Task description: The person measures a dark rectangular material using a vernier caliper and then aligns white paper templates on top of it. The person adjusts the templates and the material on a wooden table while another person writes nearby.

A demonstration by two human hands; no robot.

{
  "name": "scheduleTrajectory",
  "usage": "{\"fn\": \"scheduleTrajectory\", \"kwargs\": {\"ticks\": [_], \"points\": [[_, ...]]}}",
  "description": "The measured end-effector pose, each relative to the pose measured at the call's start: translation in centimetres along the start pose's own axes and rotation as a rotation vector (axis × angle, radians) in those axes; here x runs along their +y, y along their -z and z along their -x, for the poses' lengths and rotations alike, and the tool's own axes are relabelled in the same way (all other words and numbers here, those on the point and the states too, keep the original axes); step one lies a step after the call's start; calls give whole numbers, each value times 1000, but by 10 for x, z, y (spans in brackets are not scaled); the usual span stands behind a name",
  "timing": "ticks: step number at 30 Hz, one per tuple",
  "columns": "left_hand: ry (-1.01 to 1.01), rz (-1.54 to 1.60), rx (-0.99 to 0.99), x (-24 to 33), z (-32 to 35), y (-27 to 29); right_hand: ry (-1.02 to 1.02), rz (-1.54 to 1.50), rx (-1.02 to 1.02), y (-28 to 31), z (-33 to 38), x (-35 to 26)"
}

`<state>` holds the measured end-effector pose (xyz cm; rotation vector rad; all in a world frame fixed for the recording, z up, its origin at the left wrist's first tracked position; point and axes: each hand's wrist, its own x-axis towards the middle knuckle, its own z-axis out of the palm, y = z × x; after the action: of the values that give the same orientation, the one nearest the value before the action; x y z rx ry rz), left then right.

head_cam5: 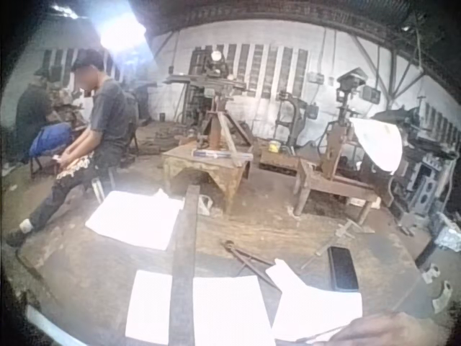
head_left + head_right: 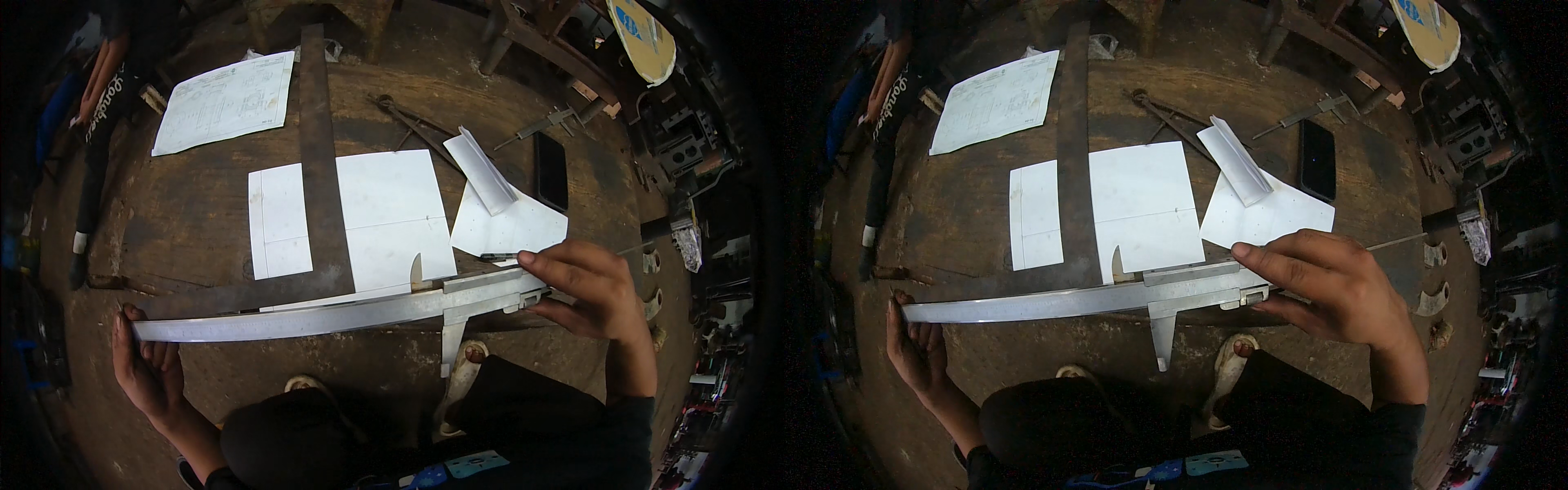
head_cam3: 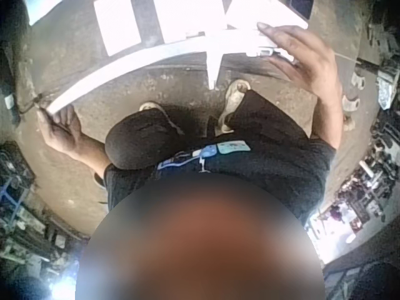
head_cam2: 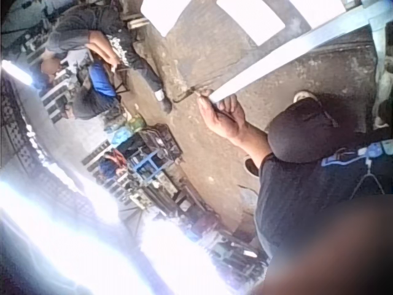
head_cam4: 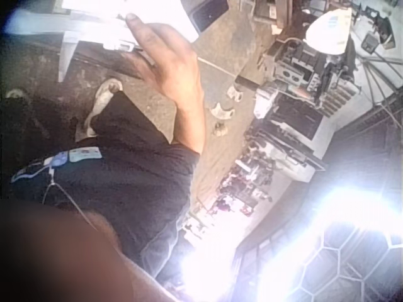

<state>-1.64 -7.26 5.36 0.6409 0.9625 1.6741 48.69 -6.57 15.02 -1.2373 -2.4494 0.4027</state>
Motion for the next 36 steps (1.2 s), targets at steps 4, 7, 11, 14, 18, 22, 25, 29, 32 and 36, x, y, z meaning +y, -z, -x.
{"fn": "scheduleTrajectory", "kwargs": {"ticks": [4,7,11,14,18,22,25,29,32,36], "points": [[4,-34,-26,1,1,-4,15,5,-9,-2,2,1],[-5,-44,-16,2,3,-8,26,42,-2,-4,3,3],[13,-52,-125,2,6,-15,64,121,12,-6,3,4],[6,-46,-172,-1,9,-24,63,149,16,-6,1,2],[14,-67,-150,-4,15,-39,132,201,29,-5,-6,2],[40,-80,-132,-6,21,-54,141,244,69,-4,-7,4],[34,-123,-124,-5,24,-66,142,240,109,2,-5,9],[42,-170,-70,5,34,-84,158,224,130,12,-4,17],[22,-178,-115,17,42,-100,188,143,158,17,-7,19],[87,-259,-88,18,64,-129,261,48,146,12,-13,12]]}}
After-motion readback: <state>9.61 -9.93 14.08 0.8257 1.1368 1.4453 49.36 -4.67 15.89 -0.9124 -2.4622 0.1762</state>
